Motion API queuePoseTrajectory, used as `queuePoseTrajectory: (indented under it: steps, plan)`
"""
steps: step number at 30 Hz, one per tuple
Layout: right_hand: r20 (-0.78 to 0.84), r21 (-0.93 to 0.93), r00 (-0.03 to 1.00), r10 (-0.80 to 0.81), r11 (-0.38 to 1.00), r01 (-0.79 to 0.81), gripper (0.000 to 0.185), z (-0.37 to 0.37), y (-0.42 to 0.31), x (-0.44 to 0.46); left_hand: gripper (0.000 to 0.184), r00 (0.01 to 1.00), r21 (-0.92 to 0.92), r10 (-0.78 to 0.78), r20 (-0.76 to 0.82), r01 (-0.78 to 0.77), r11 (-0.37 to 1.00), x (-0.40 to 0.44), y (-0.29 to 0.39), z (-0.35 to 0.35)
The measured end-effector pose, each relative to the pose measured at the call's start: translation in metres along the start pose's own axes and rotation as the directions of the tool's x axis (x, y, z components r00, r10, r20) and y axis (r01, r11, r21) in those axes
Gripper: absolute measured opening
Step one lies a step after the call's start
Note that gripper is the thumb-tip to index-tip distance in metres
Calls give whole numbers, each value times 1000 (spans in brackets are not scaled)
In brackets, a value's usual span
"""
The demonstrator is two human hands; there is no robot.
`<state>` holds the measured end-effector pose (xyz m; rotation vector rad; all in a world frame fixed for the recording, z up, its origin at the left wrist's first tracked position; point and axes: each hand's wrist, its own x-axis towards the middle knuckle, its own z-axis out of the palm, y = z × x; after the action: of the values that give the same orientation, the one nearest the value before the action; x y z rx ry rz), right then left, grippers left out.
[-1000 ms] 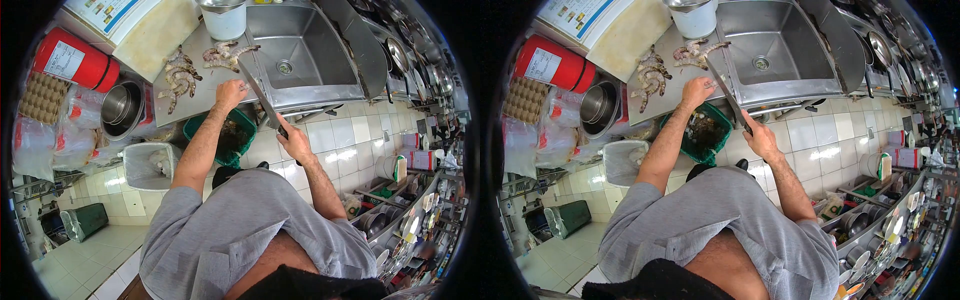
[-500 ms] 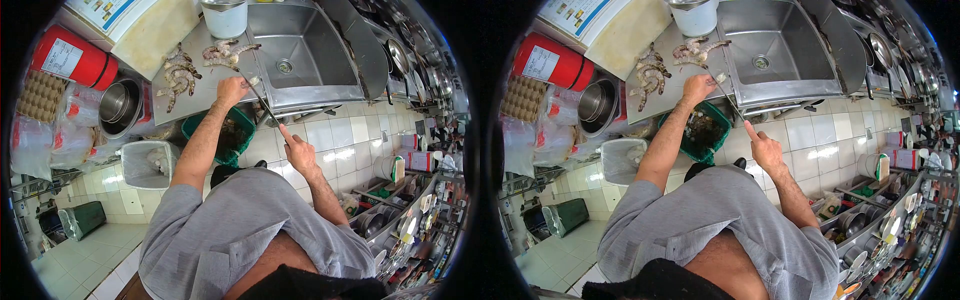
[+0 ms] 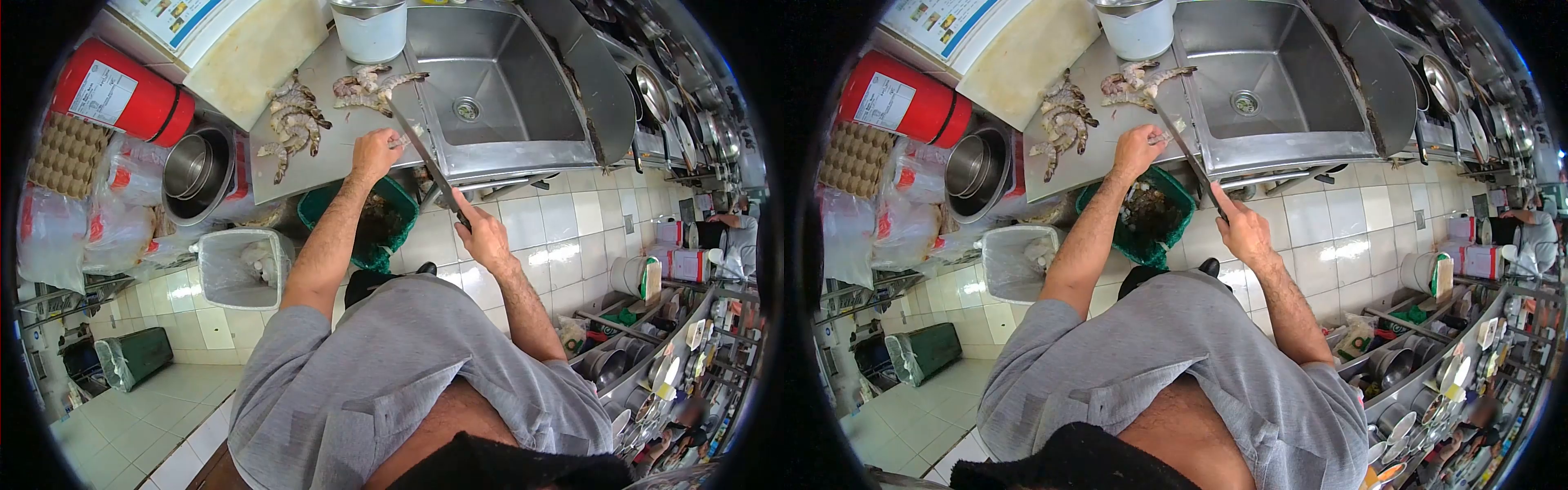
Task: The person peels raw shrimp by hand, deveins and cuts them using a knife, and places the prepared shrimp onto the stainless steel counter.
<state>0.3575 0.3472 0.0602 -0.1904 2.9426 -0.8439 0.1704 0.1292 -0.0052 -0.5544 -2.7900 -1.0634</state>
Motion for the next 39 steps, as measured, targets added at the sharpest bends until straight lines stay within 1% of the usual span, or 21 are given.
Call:
queuePoseTrajectory:
  steps: [1, 3, 4, 6, 9, 11, 14, 16, 17, 18, 19, 21, 22, 24, 25, 27, 28, 30, 35, 37, 39]
  plan:
    - [0, -1, 1000, 1, 1000, -1, 70, -1, 0, -3, 29, 1000, 26, -2, -7, 2, 1000, 1, 1, 0]
    - [43, -127, 999, -5, 992, 10, 69, -1, 1, -9, 28, 1000, 17, -17, 3, 17, 1000, 2, 2, -1]
    - [43, -128, 999, -4, 992, 9, 69, -2, 1, -13, 28, 999, 8, -32, 13, 32, 999, 3, 2, -1]
    - [45, -208, 999, 3, 978, 7, 66, -2, 0, -21, 25, 999, -11, -47, 20, 47, 999, 3, 4, -1]
    - [61, -225, 998, 29, 974, -15, 65, 0, 0, -31, 22, 998, -27, -51, 26, 52, 998, 2, 2, -1]
    - [40, -223, 999, 16, 975, -7, 65, 10, 3, -24, 22, 999, -30, -39, 31, 40, 999, 2, 2, 3]
    - [19, -195, 1000, 5, 981, -1, 65, 16, -1, -3, 22, 1000, -57, -25, -12, 24, 998, 1, -1, 6]
    - [18, -172, 1000, 6, 985, -3, 66, 16, -2, 5, 26, 998, 35, 26, -49, -25, 999, -3, 4, 1]
    - [15, -107, 1000, 12, 994, -10, 66, 16, -3, 6, 26, 998, 37, 26, -51, -24, 999, -5, 3, 1]
    - [13, -44, 1000, 18, 999, -18, 67, 15, -3, 7, 26, 995, 15, 46, -93, -45, 999, -8, 1, 2]
    - [14, -45, 1000, 16, 999, -15, 67, 13, -3, 7, 26, 989, -6, 64, -136, -66, 998, -9, -2, 4]
    - [25, 102, 998, 56, 993, -58, 69, 11, -3, 3, 25, 990, -50, 43, -138, -50, 997, -12, -6, 7]
    - [28, 102, 998, 54, 993, -56, 69, 11, -3, 1, 24, 990, -93, 26, -137, -39, 995, -13, -7, 7]
    - [-13, 19, 1000, 2, 1000, -2, 69, 9, -1, -3, 24, 992, -89, 0, -124, -11, 996, -12, -6, 7]
    - [-14, 18, 1000, 5, 1000, -5, 69, 8, 0, -5, 23, 994, -84, -22, -107, 13, 996, -11, -4, 6]
    - [14, -111, 999, -30, 993, 32, 69, 4, 0, -10, 23, 994, -71, -34, -104, 27, 997, -9, -1, 6]
    - [14, -111, 999, -30, 993, 31, 69, 3, 0, -14, 23, 993, -54, -50, -103, 44, 998, -9, 0, 6]
    - [57, -190, 998, -1, 982, 12, 68, 1, 2, -22, 24, 993, -58, -48, -105, 42, 997, -9, -1, 7]
    - [57, -194, 998, 9, 981, 2, 67, 8, 2, -22, 24, 992, -70, -5, -129, -4, 998, -10, -5, 11]
    - [42, -183, 999, 4, 983, 4, 67, 15, 1, -10, 24, 989, -35, 23, -146, -28, 999, -10, -4, 11]
    - [3, -95, 1000, -26, 995, 26, 68, 20, 0, 2, 23, 985, -44, 41, -169, -50, 998, -12, -5, 11]
